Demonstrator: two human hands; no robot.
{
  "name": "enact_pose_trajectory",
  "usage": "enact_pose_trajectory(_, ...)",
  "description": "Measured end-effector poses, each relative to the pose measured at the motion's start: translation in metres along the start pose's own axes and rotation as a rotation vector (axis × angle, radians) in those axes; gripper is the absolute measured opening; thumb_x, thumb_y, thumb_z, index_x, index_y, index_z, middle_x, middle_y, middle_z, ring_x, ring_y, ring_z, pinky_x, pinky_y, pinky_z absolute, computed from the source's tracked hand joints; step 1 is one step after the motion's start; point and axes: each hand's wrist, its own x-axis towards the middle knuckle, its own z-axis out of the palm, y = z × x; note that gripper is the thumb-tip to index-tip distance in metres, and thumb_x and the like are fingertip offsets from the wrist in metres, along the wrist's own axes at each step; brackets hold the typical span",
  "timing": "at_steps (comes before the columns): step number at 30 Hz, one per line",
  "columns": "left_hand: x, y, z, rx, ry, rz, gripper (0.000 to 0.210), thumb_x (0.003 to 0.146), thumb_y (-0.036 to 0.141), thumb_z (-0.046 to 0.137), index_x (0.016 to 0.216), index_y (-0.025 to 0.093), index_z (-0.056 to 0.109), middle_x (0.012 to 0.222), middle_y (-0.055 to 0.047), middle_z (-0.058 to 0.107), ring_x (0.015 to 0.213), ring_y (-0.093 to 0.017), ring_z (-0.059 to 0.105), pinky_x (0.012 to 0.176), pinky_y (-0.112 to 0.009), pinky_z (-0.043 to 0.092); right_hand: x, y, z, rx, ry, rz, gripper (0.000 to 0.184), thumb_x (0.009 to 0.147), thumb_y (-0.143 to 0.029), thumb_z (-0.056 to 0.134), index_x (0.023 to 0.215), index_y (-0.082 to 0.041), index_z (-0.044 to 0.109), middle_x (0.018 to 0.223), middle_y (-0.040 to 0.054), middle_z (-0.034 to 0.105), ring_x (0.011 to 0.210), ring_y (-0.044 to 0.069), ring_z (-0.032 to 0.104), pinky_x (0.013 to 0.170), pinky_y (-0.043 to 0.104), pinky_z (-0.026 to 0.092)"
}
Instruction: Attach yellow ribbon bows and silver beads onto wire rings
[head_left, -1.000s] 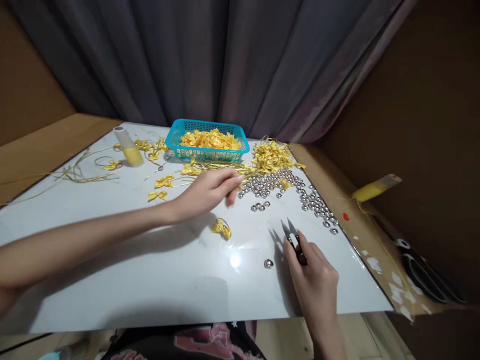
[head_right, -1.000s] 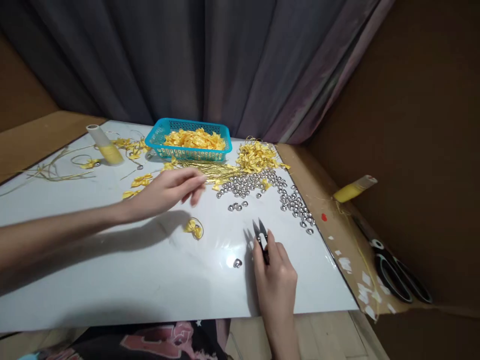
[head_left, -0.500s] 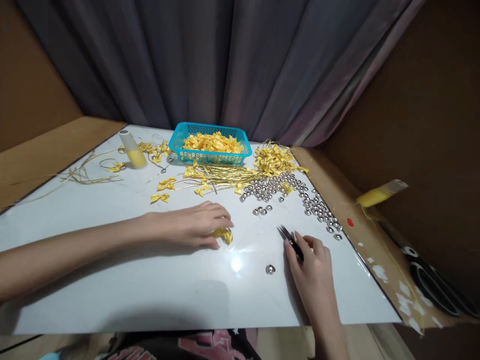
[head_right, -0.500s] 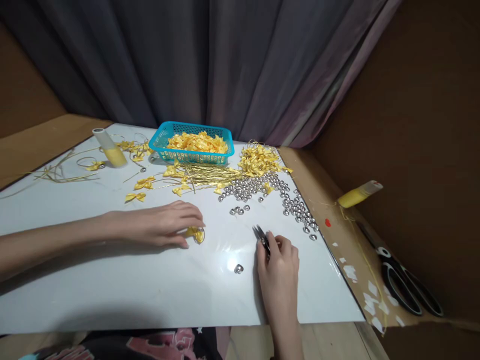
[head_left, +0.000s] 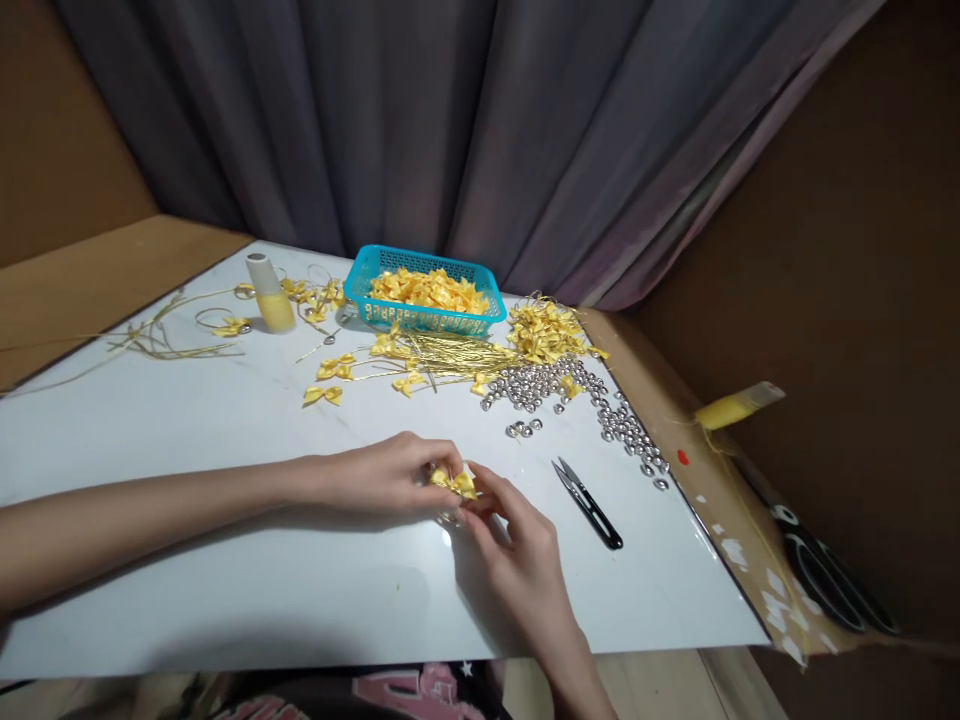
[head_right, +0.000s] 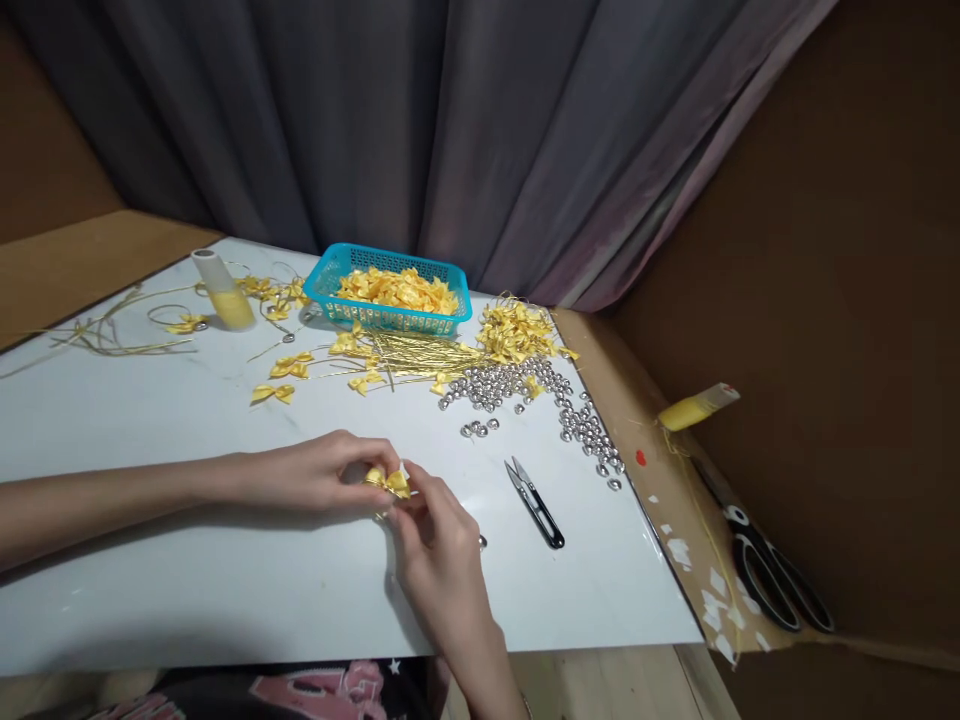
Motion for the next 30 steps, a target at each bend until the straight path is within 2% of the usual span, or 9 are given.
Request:
enact_pose_trajectory(4, 0.001, 0.002, -0.001, -0.160, -0.050, -0.050, 0.022, 0.083, 0.032, 0.059, 0.098, 0.018, 0.051, 0.069, 0.004, 0.054, 0.063, -0.011, 0.047, 0.057, -0.021, 0.034, 0.000, -0.007, -0.008, -0.005, 0.029, 0.037, 0.022, 0.084, -0.018, 0.053, 0.104, -0.015, 0.063, 0.084, 0.0053, 0.068, 0.073, 0.016, 0.063, 0.067, 0.027, 0.053)
enact_pose_trajectory(8, 0.001, 0.002, 0.001, -0.145, -0.067, -0.070, 0.018, 0.081, 0.030, 0.060, 0.092, 0.017, 0.057, 0.070, 0.002, 0.052, 0.065, -0.011, 0.047, 0.058, -0.021, 0.035, 0.001, -0.012, -0.008, -0.054, 0.138, -0.027, 0.015, 0.084, -0.018, 0.053, 0.092, -0.016, 0.066, 0.083, 0.0046, 0.069, 0.071, 0.014, 0.062, 0.065, 0.025, 0.051)
enact_pose_trajectory(11, 0.000, 0.003, 0.000, -0.108, -0.074, -0.085, 0.019, 0.081, 0.031, 0.059, 0.093, 0.016, 0.060, 0.072, 0.001, 0.055, 0.067, -0.012, 0.049, 0.060, -0.022, 0.036, 0.000, -0.012, -0.006, -0.036, 0.161, -0.022, 0.014, 0.085, -0.018, 0.053, 0.088, -0.017, 0.067, 0.083, 0.0047, 0.070, 0.074, 0.015, 0.063, 0.066, 0.025, 0.051)
enact_pose_trajectory(14, -0.001, 0.004, -0.001, -0.111, -0.121, -0.084, 0.020, 0.084, 0.030, 0.055, 0.098, 0.017, 0.063, 0.077, 0.000, 0.060, 0.070, -0.013, 0.052, 0.063, -0.022, 0.038, -0.001, -0.010, -0.005, -0.011, 0.174, 0.056, 0.014, 0.085, -0.021, 0.054, 0.087, -0.018, 0.068, 0.086, 0.0051, 0.070, 0.077, 0.016, 0.064, 0.069, 0.027, 0.051)
enact_pose_trajectory(17, -0.001, 0.003, -0.001, -0.161, -0.150, -0.056, 0.021, 0.088, 0.028, 0.051, 0.098, 0.017, 0.066, 0.082, -0.002, 0.064, 0.075, -0.013, 0.056, 0.068, -0.022, 0.041, -0.001, -0.009, -0.006, 0.087, 0.159, 0.197, 0.016, 0.084, -0.027, 0.056, 0.090, -0.019, 0.068, 0.090, 0.0059, 0.071, 0.081, 0.018, 0.065, 0.073, 0.030, 0.052)
enact_pose_trajectory(21, 0.000, 0.001, 0.000, -0.203, -0.116, -0.043, 0.021, 0.087, 0.030, 0.055, 0.096, 0.016, 0.068, 0.088, -0.003, 0.068, 0.079, -0.014, 0.059, 0.072, -0.024, 0.043, 0.000, -0.010, -0.009, 0.359, 0.075, 0.378, 0.018, 0.080, -0.033, 0.061, 0.089, -0.019, 0.069, 0.087, 0.0051, 0.071, 0.084, 0.020, 0.066, 0.075, 0.031, 0.052)
enact_pose_trajectory(25, 0.001, 0.000, -0.002, -0.267, -0.063, -0.011, 0.019, 0.085, 0.027, 0.058, 0.096, 0.017, 0.069, 0.095, -0.006, 0.070, 0.086, -0.016, 0.061, 0.079, -0.028, 0.045, 0.001, -0.007, -0.012, 0.528, 0.057, 0.458, 0.015, 0.077, -0.032, 0.065, 0.083, -0.019, 0.068, 0.067, 0.0004, 0.066, 0.068, 0.015, 0.060, 0.068, 0.027, 0.047)
enact_pose_trajectory(30, 0.002, -0.002, -0.002, -0.198, 0.167, -0.027, 0.019, 0.084, 0.025, 0.059, 0.095, 0.014, 0.070, 0.095, -0.008, 0.070, 0.086, -0.018, 0.063, 0.080, -0.031, 0.047, 0.001, -0.006, -0.013, 0.547, 0.039, 0.511, 0.009, 0.074, -0.025, 0.065, 0.073, -0.016, 0.066, 0.052, -0.0045, 0.051, 0.052, 0.010, 0.044, 0.055, 0.023, 0.037)
